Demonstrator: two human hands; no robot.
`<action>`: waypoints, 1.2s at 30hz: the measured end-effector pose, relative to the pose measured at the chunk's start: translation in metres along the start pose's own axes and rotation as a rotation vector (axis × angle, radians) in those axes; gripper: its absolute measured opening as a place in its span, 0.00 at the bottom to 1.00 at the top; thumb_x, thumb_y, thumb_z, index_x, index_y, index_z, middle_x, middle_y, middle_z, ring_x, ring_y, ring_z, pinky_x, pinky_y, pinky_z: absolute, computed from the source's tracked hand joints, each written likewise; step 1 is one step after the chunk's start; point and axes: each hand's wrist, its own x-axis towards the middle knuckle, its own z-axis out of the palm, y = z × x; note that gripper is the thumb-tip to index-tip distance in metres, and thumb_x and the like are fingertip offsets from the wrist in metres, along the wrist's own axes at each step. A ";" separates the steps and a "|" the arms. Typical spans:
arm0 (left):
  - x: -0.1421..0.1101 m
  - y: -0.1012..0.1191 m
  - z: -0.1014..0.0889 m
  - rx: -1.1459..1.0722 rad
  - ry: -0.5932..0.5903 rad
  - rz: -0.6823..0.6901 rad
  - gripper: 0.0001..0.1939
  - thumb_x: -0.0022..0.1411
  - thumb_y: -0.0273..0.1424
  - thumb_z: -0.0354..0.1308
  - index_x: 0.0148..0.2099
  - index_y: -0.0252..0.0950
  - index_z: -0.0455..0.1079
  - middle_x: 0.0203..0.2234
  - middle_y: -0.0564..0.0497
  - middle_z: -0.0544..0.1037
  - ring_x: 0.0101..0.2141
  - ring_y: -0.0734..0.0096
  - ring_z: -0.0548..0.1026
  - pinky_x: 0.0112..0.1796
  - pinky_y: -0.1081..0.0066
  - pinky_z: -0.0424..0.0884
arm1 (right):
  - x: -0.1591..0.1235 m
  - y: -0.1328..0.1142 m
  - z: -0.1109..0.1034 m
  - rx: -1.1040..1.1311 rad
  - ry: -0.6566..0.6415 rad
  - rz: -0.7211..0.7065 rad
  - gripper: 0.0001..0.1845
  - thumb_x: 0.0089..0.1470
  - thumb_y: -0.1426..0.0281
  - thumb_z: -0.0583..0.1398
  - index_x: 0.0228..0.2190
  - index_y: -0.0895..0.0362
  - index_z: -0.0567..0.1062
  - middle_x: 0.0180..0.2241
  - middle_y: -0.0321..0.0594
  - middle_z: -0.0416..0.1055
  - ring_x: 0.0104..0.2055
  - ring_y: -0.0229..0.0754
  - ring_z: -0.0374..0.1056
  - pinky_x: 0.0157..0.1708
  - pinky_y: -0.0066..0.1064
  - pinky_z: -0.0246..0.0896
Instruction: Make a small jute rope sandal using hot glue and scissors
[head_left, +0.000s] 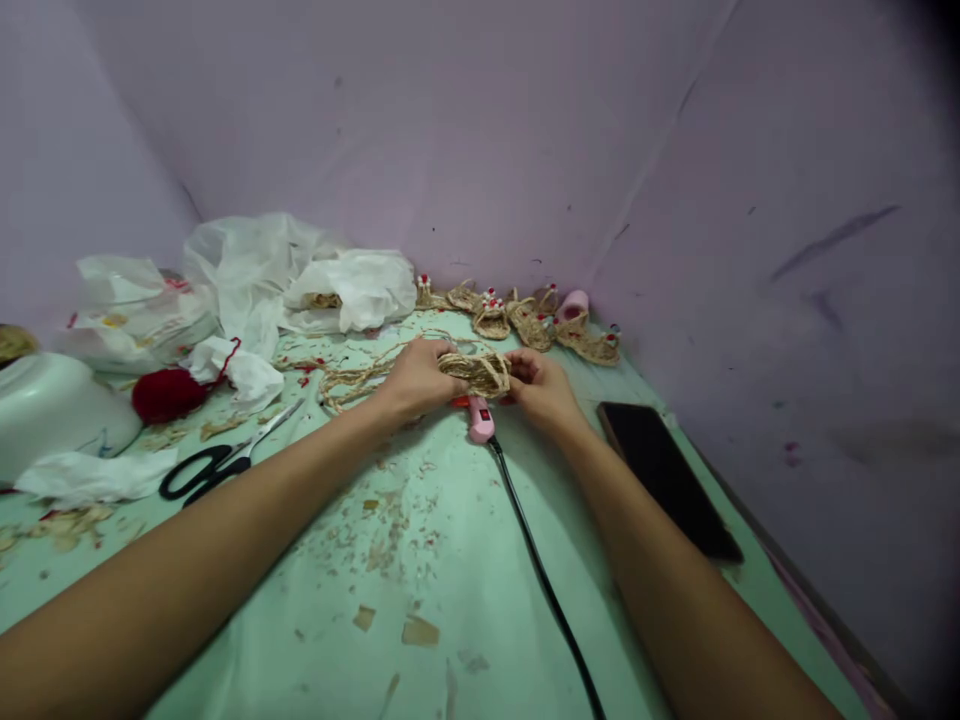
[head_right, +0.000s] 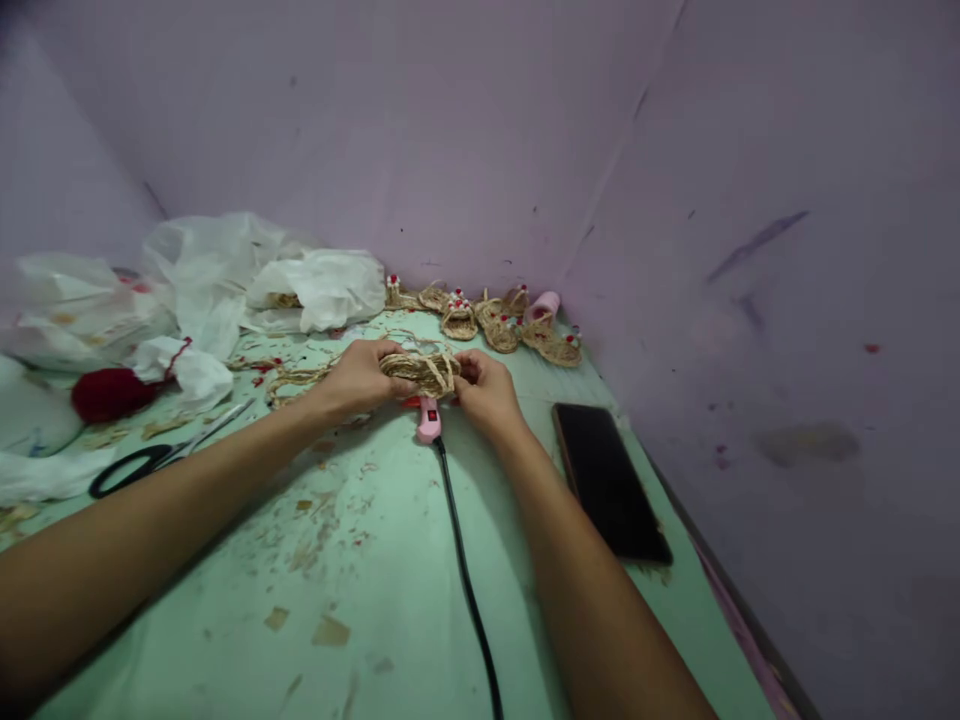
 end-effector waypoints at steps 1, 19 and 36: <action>0.000 0.000 0.001 -0.007 -0.011 0.002 0.09 0.39 0.27 0.61 0.28 0.33 0.71 0.20 0.52 0.71 0.24 0.70 0.68 0.24 0.72 0.59 | -0.001 0.000 0.000 -0.004 -0.007 -0.005 0.10 0.34 0.71 0.64 0.25 0.56 0.71 0.20 0.30 0.70 0.21 0.34 0.65 0.19 0.24 0.59; -0.006 -0.003 0.002 0.035 -0.033 0.108 0.04 0.41 0.25 0.57 0.20 0.35 0.64 0.16 0.58 0.65 0.21 0.74 0.62 0.23 0.74 0.52 | -0.003 -0.003 -0.010 -0.305 -0.174 -0.247 0.09 0.39 0.78 0.58 0.27 0.57 0.73 0.22 0.32 0.70 0.26 0.37 0.63 0.28 0.26 0.56; -0.017 0.022 -0.014 -0.853 -0.048 -0.368 0.11 0.41 0.24 0.58 0.32 0.31 0.68 0.25 0.48 0.74 0.24 0.72 0.70 0.25 0.73 0.66 | -0.023 -0.052 0.009 0.216 0.007 0.136 0.18 0.34 0.69 0.66 0.32 0.58 0.71 0.26 0.37 0.74 0.27 0.36 0.69 0.29 0.29 0.65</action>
